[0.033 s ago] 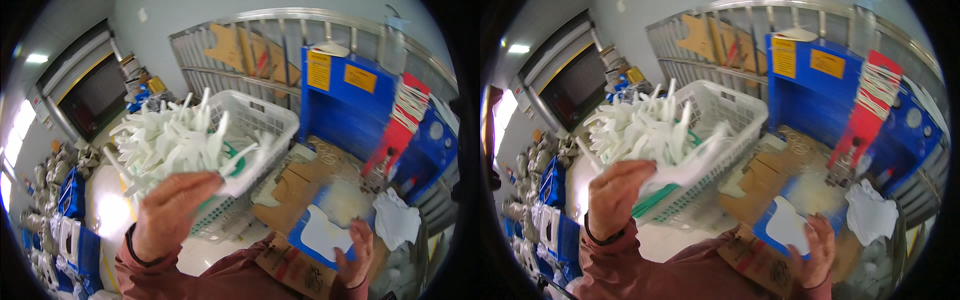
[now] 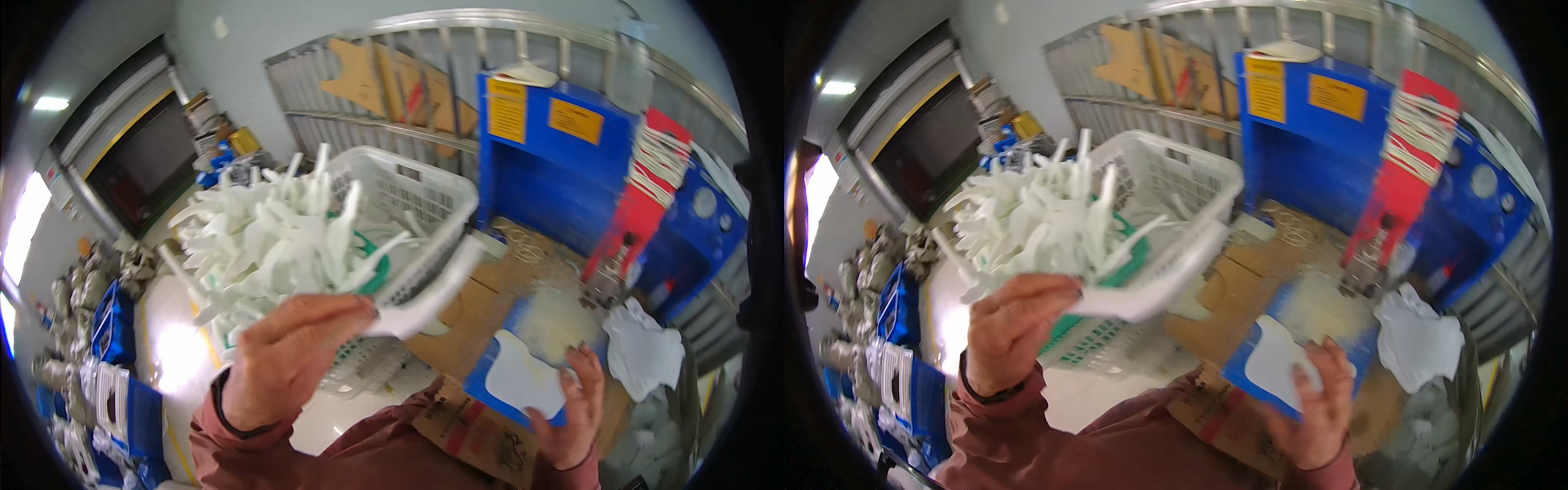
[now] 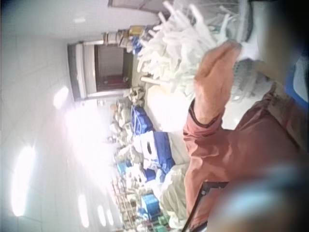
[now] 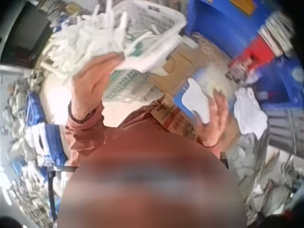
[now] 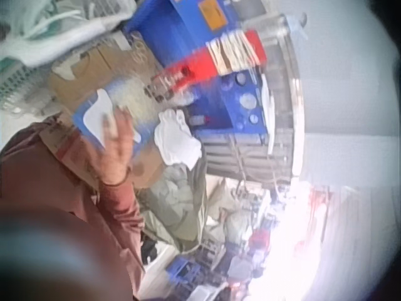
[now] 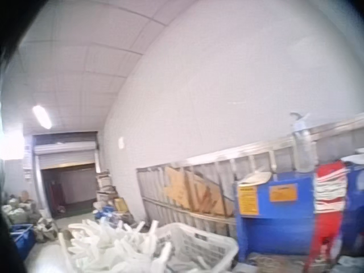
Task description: The person repeatedly places white foam pieces under a red and blue punching machine, aligns them, and presses the lever to punch a hole. The finished pieces are stacked on the workbench. The person handles the foam pieces one at a time and uses both hands to position and operate the machine.
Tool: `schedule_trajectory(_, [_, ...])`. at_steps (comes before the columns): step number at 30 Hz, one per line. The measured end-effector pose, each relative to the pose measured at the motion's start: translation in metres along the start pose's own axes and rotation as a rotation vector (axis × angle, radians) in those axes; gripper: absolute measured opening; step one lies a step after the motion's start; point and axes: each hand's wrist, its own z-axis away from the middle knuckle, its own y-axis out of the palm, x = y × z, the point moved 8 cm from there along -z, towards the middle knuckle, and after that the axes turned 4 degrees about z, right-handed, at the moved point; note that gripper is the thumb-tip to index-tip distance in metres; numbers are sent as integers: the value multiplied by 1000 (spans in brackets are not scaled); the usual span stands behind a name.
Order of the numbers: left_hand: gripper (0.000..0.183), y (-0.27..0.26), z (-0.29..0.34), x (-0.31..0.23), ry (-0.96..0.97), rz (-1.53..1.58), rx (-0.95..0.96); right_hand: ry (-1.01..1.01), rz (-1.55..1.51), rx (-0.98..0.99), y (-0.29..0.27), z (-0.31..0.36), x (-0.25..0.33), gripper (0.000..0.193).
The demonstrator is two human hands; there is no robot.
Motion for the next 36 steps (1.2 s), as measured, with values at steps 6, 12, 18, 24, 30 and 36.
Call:
schedule_trajectory(6, [30,111,1,27,-102,628,162,-91,26,262,41,-12,18,71])
schedule_trajectory(12, [31,207,32,59,-475,991,276,88,-5,204,40,39,-10,70])
schedule_trajectory(18, [35,294,54,81,-717,1133,447,175,119,322,38,76,-39,61])
schedule_trajectory(24, [34,353,68,104,-757,966,644,229,111,476,46,79,-72,56])
schedule_trajectory(30, [33,369,47,132,-724,1075,652,264,55,488,70,65,-105,55])
schedule_trajectory(36, [27,391,25,152,-611,745,640,294,54,509,92,58,-127,56])
